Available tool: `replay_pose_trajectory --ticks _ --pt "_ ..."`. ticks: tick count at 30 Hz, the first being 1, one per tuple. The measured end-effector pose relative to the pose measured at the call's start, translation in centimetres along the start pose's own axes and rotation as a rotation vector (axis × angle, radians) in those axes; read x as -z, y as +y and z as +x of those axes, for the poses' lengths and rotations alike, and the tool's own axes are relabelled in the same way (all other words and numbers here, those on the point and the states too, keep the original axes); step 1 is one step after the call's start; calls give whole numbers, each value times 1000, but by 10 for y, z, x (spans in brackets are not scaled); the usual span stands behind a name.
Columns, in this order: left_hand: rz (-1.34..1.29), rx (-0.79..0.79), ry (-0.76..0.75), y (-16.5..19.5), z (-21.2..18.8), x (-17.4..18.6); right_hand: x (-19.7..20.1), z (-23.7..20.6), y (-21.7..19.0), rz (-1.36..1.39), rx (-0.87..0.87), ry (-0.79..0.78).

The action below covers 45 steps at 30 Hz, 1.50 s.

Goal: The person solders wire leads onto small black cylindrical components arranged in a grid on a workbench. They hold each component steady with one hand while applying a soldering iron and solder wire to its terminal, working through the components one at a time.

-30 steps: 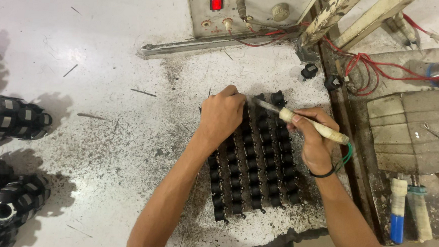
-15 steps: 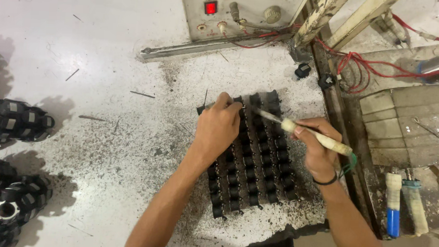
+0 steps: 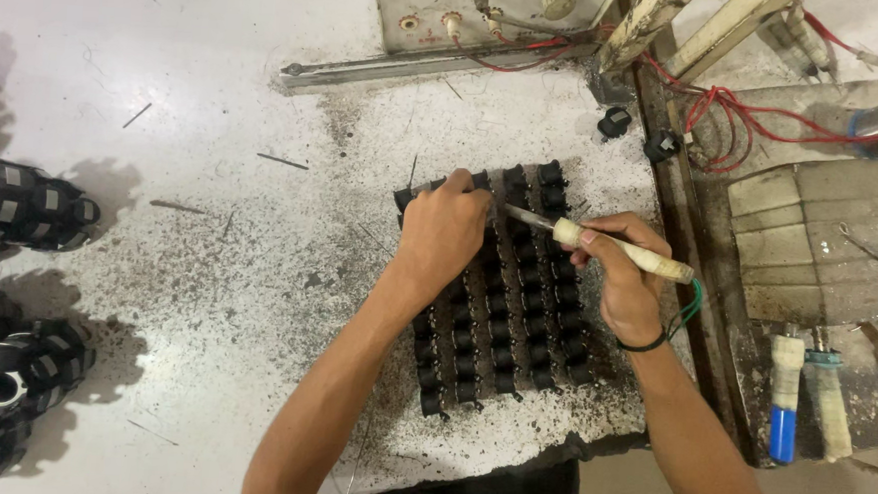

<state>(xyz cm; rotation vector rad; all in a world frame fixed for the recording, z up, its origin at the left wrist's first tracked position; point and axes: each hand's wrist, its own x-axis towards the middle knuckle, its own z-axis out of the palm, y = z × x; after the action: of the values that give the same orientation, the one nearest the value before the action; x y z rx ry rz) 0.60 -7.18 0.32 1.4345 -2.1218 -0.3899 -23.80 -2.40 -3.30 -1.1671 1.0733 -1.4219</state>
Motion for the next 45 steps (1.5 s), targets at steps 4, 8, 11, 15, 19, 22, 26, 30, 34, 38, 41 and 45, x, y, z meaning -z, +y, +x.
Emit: replay_pose_trajectory --ticks 4,8,11,15,19,22,26,30,34,38,41,45 --pt "82 -6 -56 1 1 -1 -2 -3 -3 -48 -19 18" --pt "-16 -58 43 0 -2 -1 -2 -4 -7 -56 1 32" --pt "-23 -35 41 0 -4 0 -2 -5 -5 -43 14 59" --pt "-3 -10 29 -1 -4 0 -1 -5 -1 -16 71 39" --pt "-19 -24 76 -4 -6 -2 0 -5 3 -45 69 44" --pt "-39 -33 87 -3 -4 -3 0 -6 5 -54 62 37" --pt "19 11 -26 -1 3 -1 3 -3 0 -94 64 -18" --pt "-51 -10 110 5 -6 12 14 -5 -15 9 164 50" --pt "-105 -68 197 14 -30 13 17 -28 -16 -95 159 41" --pt "-11 37 57 16 -41 0 14 -36 -5 -137 111 9" --pt "-18 35 68 13 -40 -6 13 -35 -1 -187 145 -16" --pt "-32 32 62 10 -39 -7 11 -33 -1 -155 86 -17"
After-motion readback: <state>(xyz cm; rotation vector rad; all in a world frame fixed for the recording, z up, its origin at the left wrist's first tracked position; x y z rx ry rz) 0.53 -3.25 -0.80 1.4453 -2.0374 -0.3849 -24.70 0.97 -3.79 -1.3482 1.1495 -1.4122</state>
